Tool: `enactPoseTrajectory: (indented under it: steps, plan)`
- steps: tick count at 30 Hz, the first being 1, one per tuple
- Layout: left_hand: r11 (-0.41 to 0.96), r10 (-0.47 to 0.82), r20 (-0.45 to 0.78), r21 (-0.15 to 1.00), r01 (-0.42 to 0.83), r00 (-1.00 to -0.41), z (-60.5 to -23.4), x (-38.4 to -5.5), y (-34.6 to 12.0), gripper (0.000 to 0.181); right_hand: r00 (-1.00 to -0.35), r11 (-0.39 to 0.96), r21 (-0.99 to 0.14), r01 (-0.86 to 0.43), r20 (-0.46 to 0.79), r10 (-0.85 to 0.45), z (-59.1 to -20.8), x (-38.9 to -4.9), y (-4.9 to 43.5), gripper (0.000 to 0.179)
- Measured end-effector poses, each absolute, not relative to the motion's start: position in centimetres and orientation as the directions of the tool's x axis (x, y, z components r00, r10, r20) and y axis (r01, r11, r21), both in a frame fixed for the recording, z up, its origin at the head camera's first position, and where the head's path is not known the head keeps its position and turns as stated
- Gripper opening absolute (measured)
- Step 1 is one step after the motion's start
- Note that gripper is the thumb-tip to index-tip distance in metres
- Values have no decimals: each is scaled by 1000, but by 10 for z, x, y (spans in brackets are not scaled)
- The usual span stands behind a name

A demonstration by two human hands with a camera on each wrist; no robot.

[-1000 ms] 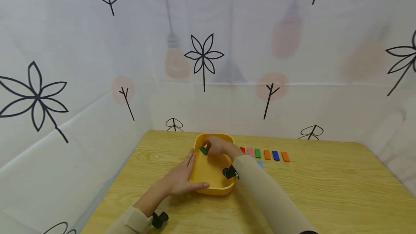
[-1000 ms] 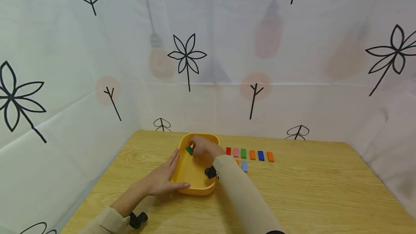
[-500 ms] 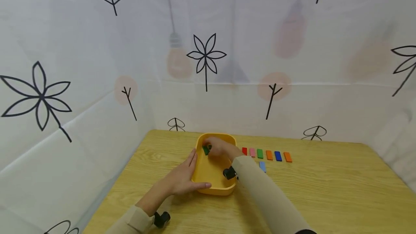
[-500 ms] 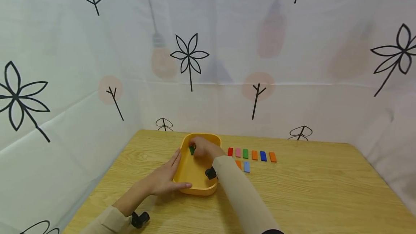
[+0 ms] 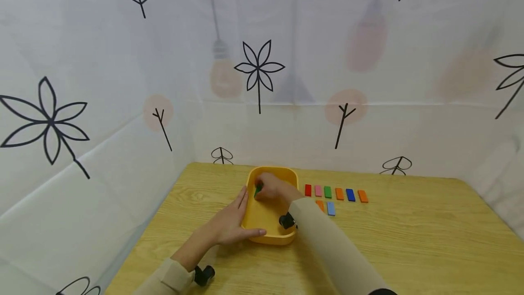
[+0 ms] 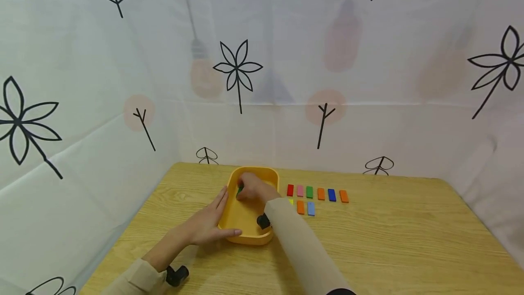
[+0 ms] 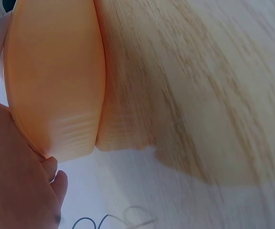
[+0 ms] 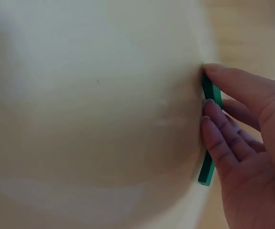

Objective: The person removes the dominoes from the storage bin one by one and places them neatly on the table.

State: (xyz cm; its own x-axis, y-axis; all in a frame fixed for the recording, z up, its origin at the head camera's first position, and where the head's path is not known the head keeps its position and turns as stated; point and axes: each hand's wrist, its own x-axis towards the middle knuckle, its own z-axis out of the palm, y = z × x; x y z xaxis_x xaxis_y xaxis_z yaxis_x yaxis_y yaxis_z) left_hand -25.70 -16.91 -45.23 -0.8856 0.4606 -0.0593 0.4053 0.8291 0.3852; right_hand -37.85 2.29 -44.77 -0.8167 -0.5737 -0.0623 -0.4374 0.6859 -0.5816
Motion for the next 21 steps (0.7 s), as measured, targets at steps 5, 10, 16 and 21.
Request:
enactPoseTrajectory:
  steps: [5,10,16,21]
  plan:
    - [830,459,-65,387,401,-886,-451,-257,-169,122,-838,688,-597,-412,-48,-543,-454,-378,20,26]
    - [830,457,-68,390,398,-887,-450,-256,-169,121,-861,707,-596,-381,-49,-506,-453,-373,17,27]
    - [830,456,-68,391,397,-887,-449,-255,-167,119,-867,727,-574,-376,-59,-495,-449,-371,17,28]
    - [829,459,-61,388,402,-886,-450,-256,-168,119,-826,708,-538,-458,-38,-562,-442,-372,17,24]
